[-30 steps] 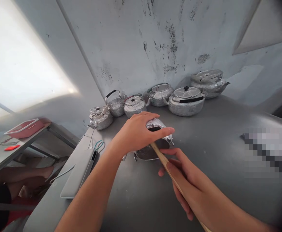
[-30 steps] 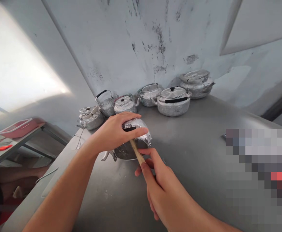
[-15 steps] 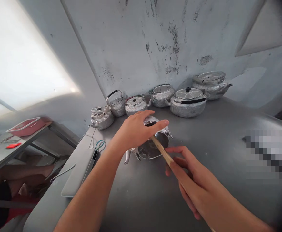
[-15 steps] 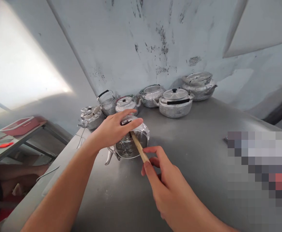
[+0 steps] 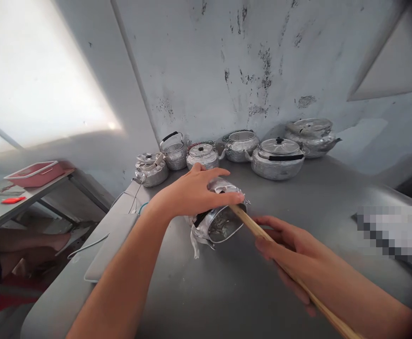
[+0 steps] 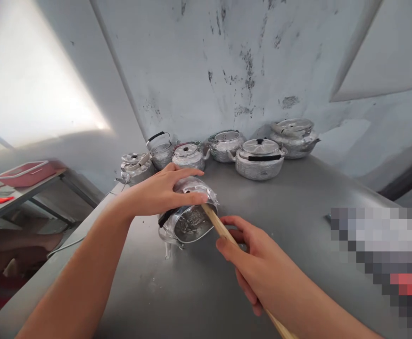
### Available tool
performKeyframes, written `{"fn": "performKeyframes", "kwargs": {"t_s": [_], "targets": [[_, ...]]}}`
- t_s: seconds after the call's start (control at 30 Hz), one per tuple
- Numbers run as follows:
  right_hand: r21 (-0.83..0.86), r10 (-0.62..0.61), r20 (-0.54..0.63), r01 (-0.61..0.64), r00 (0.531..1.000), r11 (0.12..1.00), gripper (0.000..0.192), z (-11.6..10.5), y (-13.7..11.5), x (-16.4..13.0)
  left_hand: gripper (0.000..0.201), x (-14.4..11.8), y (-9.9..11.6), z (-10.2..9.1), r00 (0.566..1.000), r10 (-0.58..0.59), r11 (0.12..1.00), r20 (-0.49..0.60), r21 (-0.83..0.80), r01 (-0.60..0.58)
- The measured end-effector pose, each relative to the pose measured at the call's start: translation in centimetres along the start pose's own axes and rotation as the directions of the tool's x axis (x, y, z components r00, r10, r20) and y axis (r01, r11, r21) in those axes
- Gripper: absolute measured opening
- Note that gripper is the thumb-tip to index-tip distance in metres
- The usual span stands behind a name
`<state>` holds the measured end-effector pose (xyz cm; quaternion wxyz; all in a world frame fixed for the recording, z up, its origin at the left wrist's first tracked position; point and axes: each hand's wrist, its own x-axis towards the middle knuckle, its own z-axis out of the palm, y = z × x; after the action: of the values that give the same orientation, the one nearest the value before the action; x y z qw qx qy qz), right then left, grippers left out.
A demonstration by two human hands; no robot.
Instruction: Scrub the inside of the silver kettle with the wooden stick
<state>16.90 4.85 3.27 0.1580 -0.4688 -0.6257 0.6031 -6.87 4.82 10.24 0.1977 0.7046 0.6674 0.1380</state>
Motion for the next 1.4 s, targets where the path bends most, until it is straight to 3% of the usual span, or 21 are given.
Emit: {"fn": "performKeyframes", "kwargs": {"t_s": [0.07, 0.23, 0.77, 1.13, 1.4], "targets": [[-0.053, -0.014, 0.015, 0.014, 1.000, 0.998, 0.058, -0.2, -0.2, 0.0, 0.087, 0.1, 0.1, 0.1, 0.999, 0.043, 0.999, 0.016, -0.012, -0.043], [-0.119, 0.013, 0.017, -0.011, 1.000, 0.993, 0.038, -0.4, -0.4, -0.2, 0.073, 0.7, 0.4, 0.4, 0.986, 0.148, 0.988, -0.070, -0.035, -0.151], [-0.101, -0.073, 0.062, 0.079, 0.995, 0.992, 0.043, 0.0, 0.0, 0.5, 0.065, 1.2, 0.8, 0.6, 0.989, 0.147, 0.988, -0.014, 0.047, -0.146], [0.005, -0.054, 0.075, 0.054, 0.996, 0.999, 0.044, 0.2, 2.0, 0.9, 0.074, 2.8, 1.8, -0.6, 0.985, 0.097, 0.983, 0.142, 0.143, -0.117], [0.103, -0.036, 0.084, 0.027, 0.996, 0.994, 0.036, 0.1, 2.3, 1.0, 0.055, 3.4, 1.6, 0.8, 0.981, 0.189, 0.977, 0.034, 0.091, -0.192]]}}
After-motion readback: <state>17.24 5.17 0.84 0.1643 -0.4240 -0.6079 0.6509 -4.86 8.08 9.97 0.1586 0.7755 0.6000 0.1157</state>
